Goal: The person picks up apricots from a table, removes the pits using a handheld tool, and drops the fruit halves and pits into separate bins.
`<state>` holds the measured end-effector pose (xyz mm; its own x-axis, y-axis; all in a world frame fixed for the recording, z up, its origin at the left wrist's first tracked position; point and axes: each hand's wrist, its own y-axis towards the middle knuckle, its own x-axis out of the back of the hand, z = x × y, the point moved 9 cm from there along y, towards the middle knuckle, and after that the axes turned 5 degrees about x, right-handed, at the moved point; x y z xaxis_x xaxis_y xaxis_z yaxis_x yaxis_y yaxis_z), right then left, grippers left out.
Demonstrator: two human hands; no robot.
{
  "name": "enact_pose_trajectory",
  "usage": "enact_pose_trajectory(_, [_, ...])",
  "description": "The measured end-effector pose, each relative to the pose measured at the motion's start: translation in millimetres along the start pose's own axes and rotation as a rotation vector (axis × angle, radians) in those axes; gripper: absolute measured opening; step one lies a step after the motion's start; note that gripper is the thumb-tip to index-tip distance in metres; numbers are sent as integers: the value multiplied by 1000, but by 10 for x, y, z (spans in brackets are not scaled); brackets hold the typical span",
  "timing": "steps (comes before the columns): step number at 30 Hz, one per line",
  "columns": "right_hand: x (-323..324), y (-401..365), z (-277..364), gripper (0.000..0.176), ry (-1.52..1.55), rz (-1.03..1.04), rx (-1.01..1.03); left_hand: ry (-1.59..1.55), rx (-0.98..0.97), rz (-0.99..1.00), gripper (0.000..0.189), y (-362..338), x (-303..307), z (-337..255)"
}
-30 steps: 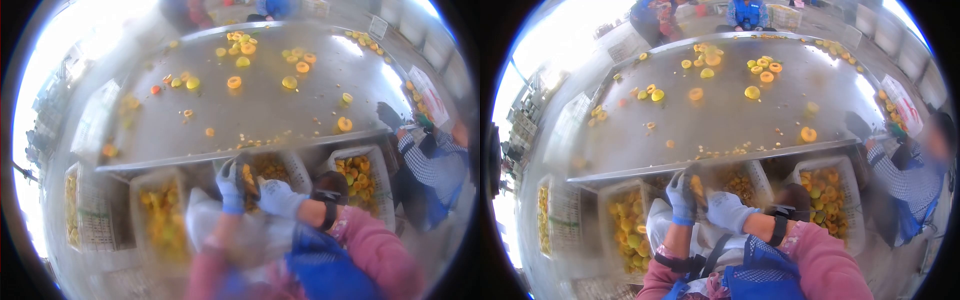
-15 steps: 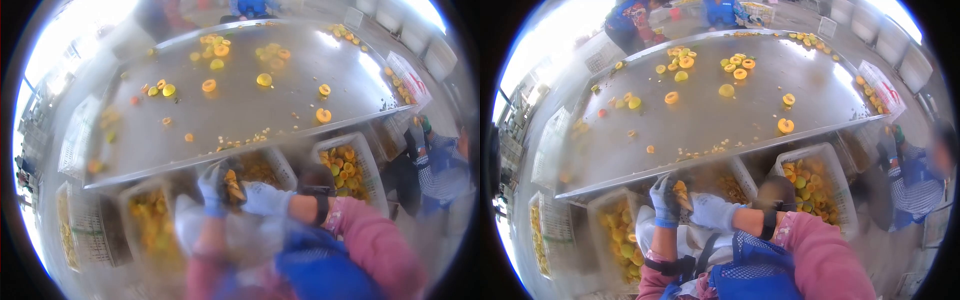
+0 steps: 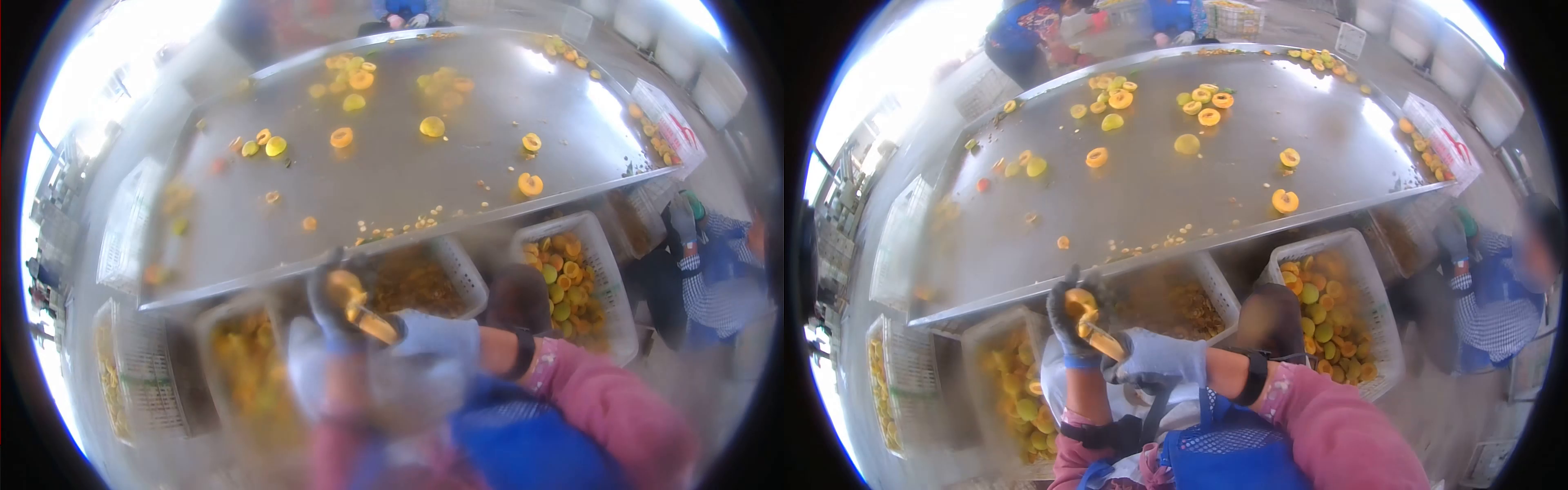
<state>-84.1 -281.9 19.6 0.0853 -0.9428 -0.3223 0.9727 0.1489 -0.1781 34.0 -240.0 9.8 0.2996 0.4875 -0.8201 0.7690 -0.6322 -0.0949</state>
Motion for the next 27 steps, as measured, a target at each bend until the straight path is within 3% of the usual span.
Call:
enact_pose_trajectory(1, [-2,-27,42,20,-51,2,27,-223,46,7,43,58,187,-13])
enact_pose_trajectory(3, [88,-107,177,23,-286,3,12,-64,-113,-322,44,-99,764,-497])
enact_pose_trajectory(5, [470,-64,-98,23,-168,-30,4,668,-380,-506,39,-458,1644,-1289])
enact_pose_trajectory(6, [798,-17,-490,25,-858,-12,-100,1050,-510,-625,37,-697,2072,-1665])
enact_pose_trajectory(7, [1076,2,-756,28,-1546,-13,-198,1226,-512,-667,35,-707,2079,-1868])
enact_pose_trajectory(8, [1187,-36,-798,30,-1468,-38,-252,1401,-517,-714,35,-721,2086,-2069])
enact_pose_trajectory(10, [1320,9,-615,34,-1370,-38,-321,1181,-277,-874,34,-786,1714,-2172])
enact_pose_trajectory(11, [1298,37,-443,36,-1326,-24,-336,1212,-260,-871,33,-689,1472,-2149])
enact_pose_trajectory(13, [1391,187,-110,39,-1244,-45,-257,1265,-266,-838,31,-27,1021,-2118])
enact_pose_trajectory(15, [1572,302,146,42,-1137,-97,-104,1083,-253,-456,29,971,1173,-1987])
enact_pose_trajectory(18, [1985,354,469,45,-882,-200,34,1375,11,-388,38,2286,833,-1394])
enact_pose_trajectory(19, [2146,348,535,45,-862,-239,-13,1404,86,-370,41,2685,722,-1172])
enact_pose_trajectory(21, [2460,306,634,47,-830,-319,-113,1667,-2,-374,51,3398,483,-889])
enact_pose_trajectory(23, [2694,237,625,46,-840,-368,-127,1908,-459,-456,61,3951,364,-758])
enact_pose_trajectory(26, [2880,140,519,44,-910,-372,-72,2122,-26,-628,67,4392,464,-300])
enact_pose_trajectory(27, [2881,129,508,44,-941,-357,-40,2115,-48,-483,67,4443,437,-118])
